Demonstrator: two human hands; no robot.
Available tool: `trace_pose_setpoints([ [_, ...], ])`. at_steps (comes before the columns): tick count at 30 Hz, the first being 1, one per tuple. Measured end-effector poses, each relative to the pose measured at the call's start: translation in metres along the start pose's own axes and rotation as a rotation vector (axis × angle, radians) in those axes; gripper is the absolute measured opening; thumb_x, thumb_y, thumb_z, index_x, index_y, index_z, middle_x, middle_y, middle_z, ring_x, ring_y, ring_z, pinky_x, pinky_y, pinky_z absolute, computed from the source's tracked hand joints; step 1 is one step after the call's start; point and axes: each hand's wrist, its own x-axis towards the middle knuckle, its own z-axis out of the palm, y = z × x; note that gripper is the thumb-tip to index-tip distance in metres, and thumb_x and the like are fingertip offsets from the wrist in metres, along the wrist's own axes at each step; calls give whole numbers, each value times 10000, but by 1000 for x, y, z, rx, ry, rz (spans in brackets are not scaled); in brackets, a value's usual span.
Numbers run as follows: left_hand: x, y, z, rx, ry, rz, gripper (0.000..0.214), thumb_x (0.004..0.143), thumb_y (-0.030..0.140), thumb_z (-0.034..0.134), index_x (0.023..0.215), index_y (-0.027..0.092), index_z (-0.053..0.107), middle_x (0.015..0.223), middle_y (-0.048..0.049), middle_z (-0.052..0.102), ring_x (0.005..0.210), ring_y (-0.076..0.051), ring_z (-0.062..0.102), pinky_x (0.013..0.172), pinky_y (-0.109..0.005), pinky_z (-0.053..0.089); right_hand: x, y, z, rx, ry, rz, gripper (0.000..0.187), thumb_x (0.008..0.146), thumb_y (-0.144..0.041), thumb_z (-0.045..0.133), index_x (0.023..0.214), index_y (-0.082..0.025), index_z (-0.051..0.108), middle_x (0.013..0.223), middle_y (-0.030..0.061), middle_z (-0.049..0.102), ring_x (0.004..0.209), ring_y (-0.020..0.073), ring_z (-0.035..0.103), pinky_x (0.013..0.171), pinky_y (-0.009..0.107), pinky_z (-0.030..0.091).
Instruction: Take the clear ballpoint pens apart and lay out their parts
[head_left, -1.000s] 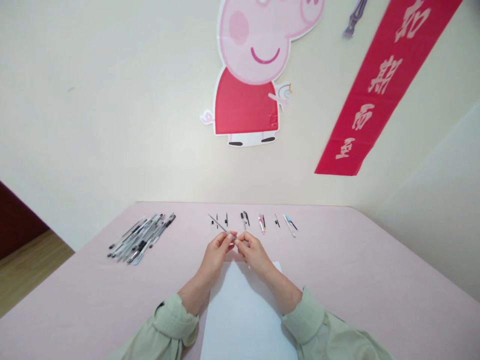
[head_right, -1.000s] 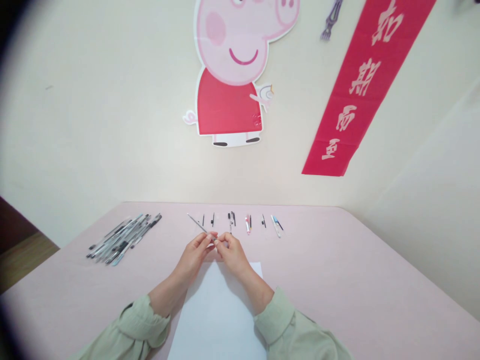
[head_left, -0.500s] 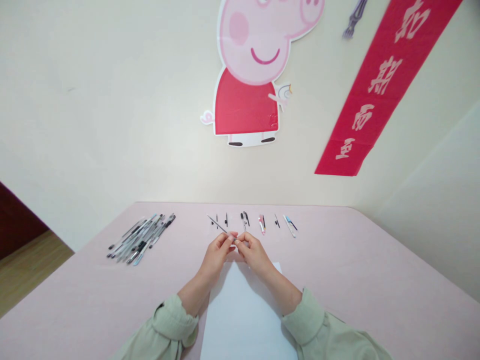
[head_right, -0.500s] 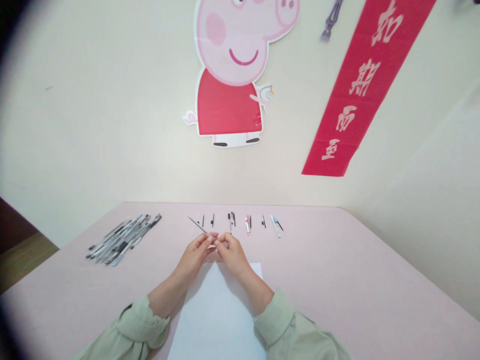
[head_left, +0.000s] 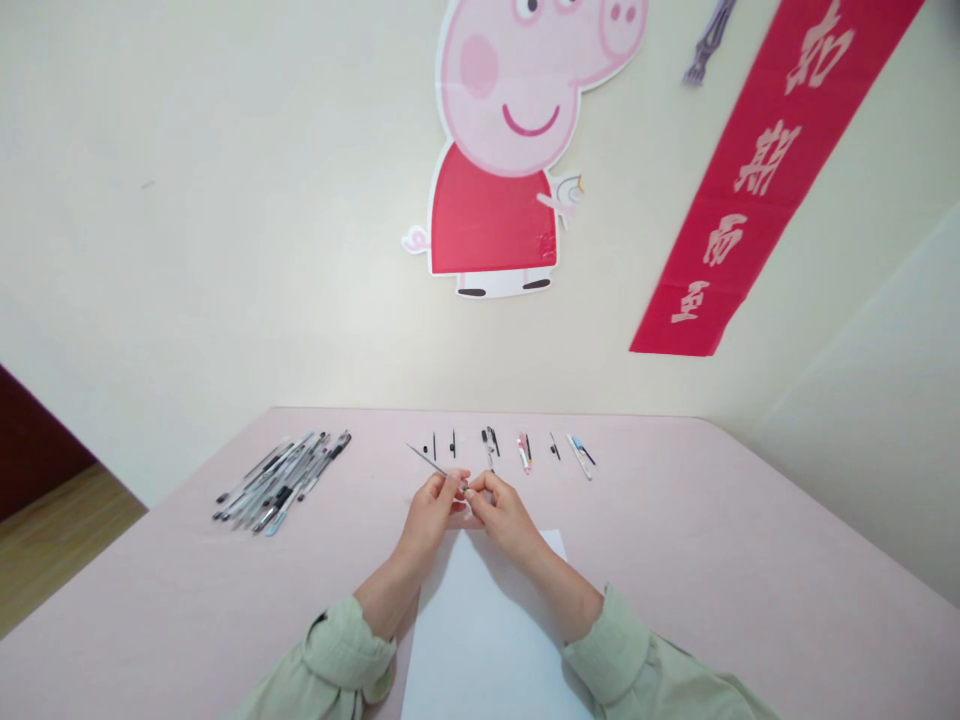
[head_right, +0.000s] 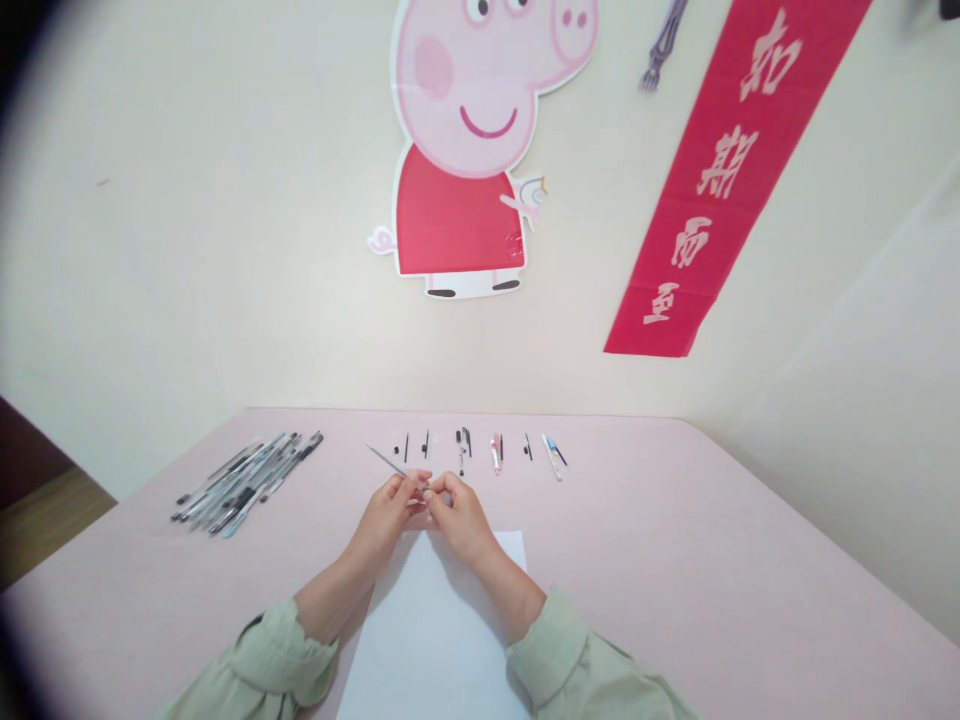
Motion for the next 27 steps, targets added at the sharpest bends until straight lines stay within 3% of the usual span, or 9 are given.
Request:
trace_pose_setpoints([
  [2,-1,1,1,-51,-87,-9,407,699,500,677,919,159,697,881,-84,685,786,-177,615,724,-282,481,1,1,-1,50,12,55,205,807,-373,545,711,-195,510,512,-67,438,461,95,368,459,206,283],
  [5,-1,0,0,-58,-119,-1,347,690,439,702,903,166,710,926,-89,690,816,-177,614,766,-284,476,2,1,-2,101,14,107,215,801,-390,544,712,-201,492,474,-80,414,422,90,344,436,203,270],
  [11,3,-4,-2,-1,-55,50,291,682,443,713,642,176,605,659,8,594,665,-133,552,686,-243,458,1,1,-2,-48,50,-2,172,806,-326,541,702,-190,519,568,-52,463,514,107,397,513,222,319],
  [16,1,-4,0,-7,-28,47,301,687,455,706,652,183,583,648,19,568,651,-129,548,651,-229,452,-1,-3,-1,-73,62,-66,165,806,-328,546,707,-196,527,629,-32,520,585,124,446,559,231,343],
  [22,-1,-3,2,-11,-59,25,317,682,479,705,653,179,607,639,0,607,632,-135,571,642,-238,459,-3,-5,0,307,-134,243,405,823,-593,457,712,-204,466,446,-91,397,338,61,245,356,197,174],
  [27,-1,-3,2,-4,-68,13,303,675,472,711,702,177,648,684,-7,641,654,-137,584,661,-247,456,-2,-4,1,399,-128,264,381,777,-571,542,725,-201,468,450,-105,386,332,44,216,341,187,140],
])
